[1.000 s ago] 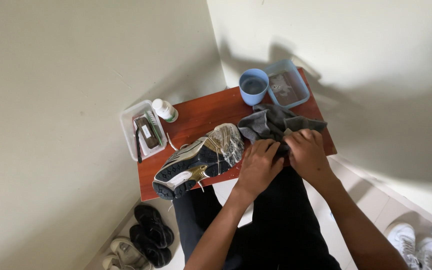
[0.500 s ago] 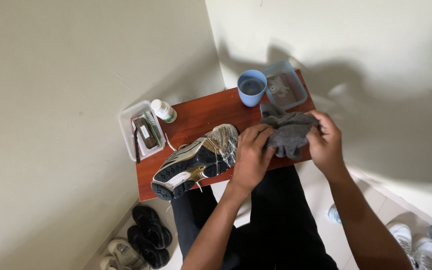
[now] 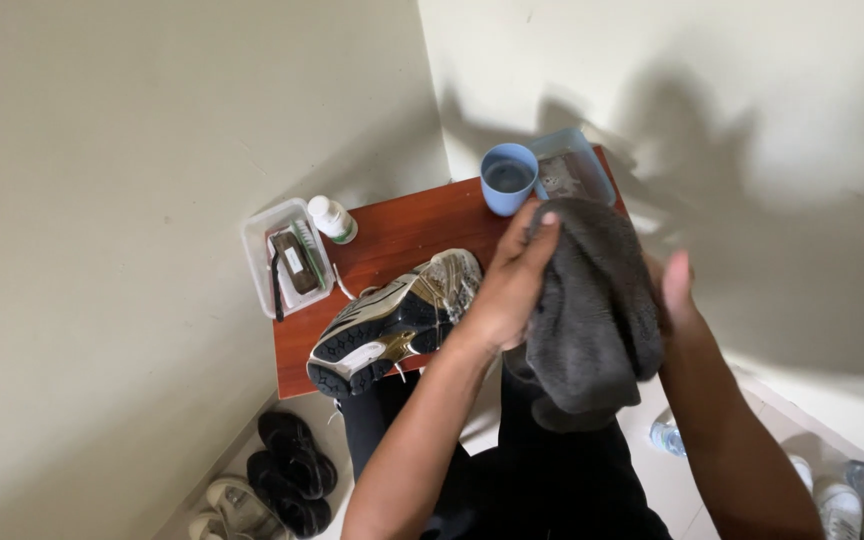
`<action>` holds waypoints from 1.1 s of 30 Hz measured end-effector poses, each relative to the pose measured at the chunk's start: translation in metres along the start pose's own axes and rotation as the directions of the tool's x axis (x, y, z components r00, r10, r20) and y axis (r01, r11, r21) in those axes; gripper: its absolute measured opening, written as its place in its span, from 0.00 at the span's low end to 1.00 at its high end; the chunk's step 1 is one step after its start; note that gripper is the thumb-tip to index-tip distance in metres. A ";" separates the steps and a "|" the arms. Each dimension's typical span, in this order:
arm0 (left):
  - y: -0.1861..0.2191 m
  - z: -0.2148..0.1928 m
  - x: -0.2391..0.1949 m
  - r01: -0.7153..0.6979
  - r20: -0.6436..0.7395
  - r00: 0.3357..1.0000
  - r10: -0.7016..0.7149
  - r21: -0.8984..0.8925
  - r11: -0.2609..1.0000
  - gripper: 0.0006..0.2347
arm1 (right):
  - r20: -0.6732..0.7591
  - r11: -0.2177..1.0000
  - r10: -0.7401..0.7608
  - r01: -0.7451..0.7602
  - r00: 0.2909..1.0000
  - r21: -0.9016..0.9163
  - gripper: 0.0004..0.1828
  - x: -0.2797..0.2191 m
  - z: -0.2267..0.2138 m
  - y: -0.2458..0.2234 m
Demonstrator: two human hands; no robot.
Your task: The person cleans a white and black sneaker placed on a small wooden table. They first wipe the shoe with a grey cloth, then use a brush to scrub the sole and upper parts of the shoe.
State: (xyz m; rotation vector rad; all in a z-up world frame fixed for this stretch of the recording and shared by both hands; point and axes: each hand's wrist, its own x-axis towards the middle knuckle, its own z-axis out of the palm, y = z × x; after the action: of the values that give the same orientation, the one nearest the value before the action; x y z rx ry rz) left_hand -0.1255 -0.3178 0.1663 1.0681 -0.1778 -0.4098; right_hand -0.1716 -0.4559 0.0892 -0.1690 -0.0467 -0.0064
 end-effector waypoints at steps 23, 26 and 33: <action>-0.074 -0.161 -0.076 0.189 0.052 0.961 0.272 0.594 -0.782 0.41 | -0.302 0.828 0.004 -0.173 0.953 -0.534 0.36 0.000 -0.165 -0.011; -0.080 -0.171 -0.078 0.195 0.191 0.892 0.411 0.656 -0.729 0.26 | -0.310 0.722 -0.106 -0.141 0.945 -0.677 0.32 0.011 -0.108 0.009; -0.083 -0.190 -0.096 0.066 0.403 0.750 0.524 0.743 -0.666 0.16 | -0.495 -0.062 -0.250 -0.524 0.832 -0.850 0.39 0.060 -0.029 0.050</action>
State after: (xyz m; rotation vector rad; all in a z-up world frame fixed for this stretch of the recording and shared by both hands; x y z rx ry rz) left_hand -0.1694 -0.1590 0.0079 2.9622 -0.6801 1.1200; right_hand -0.1101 -0.4121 0.0550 -1.8113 0.6192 0.1565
